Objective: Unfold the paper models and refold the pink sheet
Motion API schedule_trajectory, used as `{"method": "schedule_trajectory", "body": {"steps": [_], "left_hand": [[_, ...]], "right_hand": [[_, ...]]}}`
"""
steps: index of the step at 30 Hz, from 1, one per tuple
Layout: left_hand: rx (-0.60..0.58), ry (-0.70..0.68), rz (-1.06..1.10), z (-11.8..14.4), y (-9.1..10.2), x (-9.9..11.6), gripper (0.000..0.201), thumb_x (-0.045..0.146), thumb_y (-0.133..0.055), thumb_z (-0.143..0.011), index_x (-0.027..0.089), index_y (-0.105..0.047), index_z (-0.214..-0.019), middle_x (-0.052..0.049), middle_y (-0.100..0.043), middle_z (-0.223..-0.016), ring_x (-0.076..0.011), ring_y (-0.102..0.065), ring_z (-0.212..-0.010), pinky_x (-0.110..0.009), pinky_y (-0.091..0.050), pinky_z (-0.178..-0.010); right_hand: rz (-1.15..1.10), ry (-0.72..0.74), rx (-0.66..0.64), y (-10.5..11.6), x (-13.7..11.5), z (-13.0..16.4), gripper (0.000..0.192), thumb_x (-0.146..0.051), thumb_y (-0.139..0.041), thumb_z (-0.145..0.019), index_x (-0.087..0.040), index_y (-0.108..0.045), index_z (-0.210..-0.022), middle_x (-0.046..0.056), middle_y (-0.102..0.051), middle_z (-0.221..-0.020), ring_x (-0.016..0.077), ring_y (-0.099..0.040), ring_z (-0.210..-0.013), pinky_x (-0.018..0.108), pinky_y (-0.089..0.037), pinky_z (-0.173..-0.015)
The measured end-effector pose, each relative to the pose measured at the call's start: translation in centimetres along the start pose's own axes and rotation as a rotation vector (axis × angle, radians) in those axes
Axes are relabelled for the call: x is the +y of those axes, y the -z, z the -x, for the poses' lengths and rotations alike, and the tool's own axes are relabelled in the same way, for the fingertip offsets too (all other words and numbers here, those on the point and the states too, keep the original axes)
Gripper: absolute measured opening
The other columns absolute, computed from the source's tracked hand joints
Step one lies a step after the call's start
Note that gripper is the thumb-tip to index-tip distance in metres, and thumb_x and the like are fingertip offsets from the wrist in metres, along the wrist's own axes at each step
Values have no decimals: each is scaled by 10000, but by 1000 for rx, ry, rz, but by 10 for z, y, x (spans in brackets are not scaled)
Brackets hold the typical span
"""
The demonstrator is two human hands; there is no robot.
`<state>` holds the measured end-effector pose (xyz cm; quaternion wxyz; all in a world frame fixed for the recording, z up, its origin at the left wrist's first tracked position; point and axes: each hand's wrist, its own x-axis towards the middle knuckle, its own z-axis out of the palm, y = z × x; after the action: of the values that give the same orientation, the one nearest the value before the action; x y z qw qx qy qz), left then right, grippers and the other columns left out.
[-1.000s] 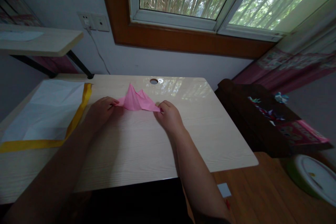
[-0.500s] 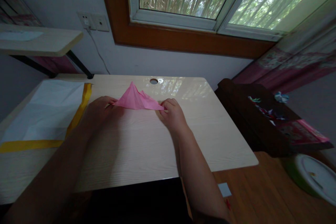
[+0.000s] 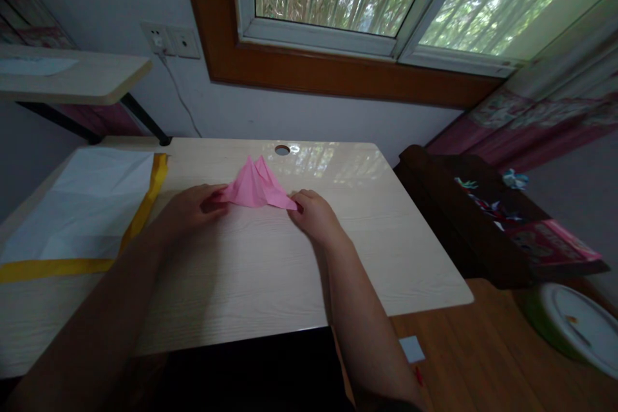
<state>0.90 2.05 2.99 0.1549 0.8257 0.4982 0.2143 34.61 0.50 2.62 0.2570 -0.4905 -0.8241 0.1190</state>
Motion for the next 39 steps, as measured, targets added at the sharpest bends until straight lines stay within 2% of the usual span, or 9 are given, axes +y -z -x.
{"method": "schedule_trajectory", "body": {"steps": [4,8,12,16,21,24,29,35,39], "left_hand": [[-16,-2,19,-2,-2,-1,664,581,-660,-858,237,-549,-1415,-104,-686,-1175,-282,-641,-1027,-417,-485,-929],[-8,6,56,-3,-5,-3,624,594,-644,-866,227,-588,-1367,-90,-672,-1105,-261,-623,-976,-397,-485,-898],[-46,-3,50,-5,-6,-6,520,564,-632,-883,195,-657,-1248,-80,-652,-1011,-249,-606,-919,-379,-487,-847],[-32,12,76,-5,-6,-9,429,500,-647,-882,197,-668,-1185,-80,-642,-1057,-238,-602,-939,-364,-488,-843],[-15,4,42,-7,-6,-11,297,488,-624,-884,193,-664,-874,-55,-629,-879,-221,-565,-814,-353,-468,-759],[35,25,116,-7,-3,-7,257,438,-602,-900,200,-655,-818,-52,-645,-868,-222,-585,-841,-342,-471,-760],[118,176,452,-1,5,3,333,501,-722,-815,220,-691,-991,-43,-708,-1029,-215,-652,-905,-301,-507,-746],[351,260,642,0,9,-1,328,497,-782,-780,201,-646,-816,23,-617,-728,-138,-560,-678,-238,-422,-609],[515,217,804,-3,9,-7,348,458,-825,-755,191,-604,-771,37,-568,-704,-108,-524,-650,-223,-423,-607]], "right_hand": [[-20,43,-52,6,-10,0,152,-306,-709,-890,-223,-698,-1018,51,-665,-894,213,-587,-861,341,-457,-823],[-37,35,-50,10,-18,0,262,-453,-696,-913,-232,-711,-1053,56,-675,-907,217,-597,-875,343,-461,-817],[-35,62,-48,8,-11,-1,200,-406,-718,-906,-232,-714,-1004,57,-686,-922,220,-598,-894,356,-463,-841],[-71,83,10,4,-3,-1,97,-325,-711,-910,-229,-706,-900,66,-710,-979,226,-607,-942,382,-463,-890],[-126,49,109,5,-6,0,140,-301,-659,-932,-210,-677,-827,67,-687,-920,200,-613,-858,333,-479,-771],[-159,26,176,6,-7,-1,158,-312,-642,-937,-206,-664,-821,61,-673,-876,188,-616,-807,315,-476,-722],[-221,-49,215,7,-2,-2,135,-332,-664,-917,-216,-671,-848,47,-686,-869,195,-629,-805,322,-487,-729],[-486,-190,205,6,-5,-2,163,-388,-713,-877,-226,-710,-890,27,-706,-851,193,-635,-799,329,-489,-737],[-677,-238,224,7,-8,-1,218,-408,-786,-810,-211,-692,-809,-5,-660,-759,149,-584,-700,288,-452,-664]]}}
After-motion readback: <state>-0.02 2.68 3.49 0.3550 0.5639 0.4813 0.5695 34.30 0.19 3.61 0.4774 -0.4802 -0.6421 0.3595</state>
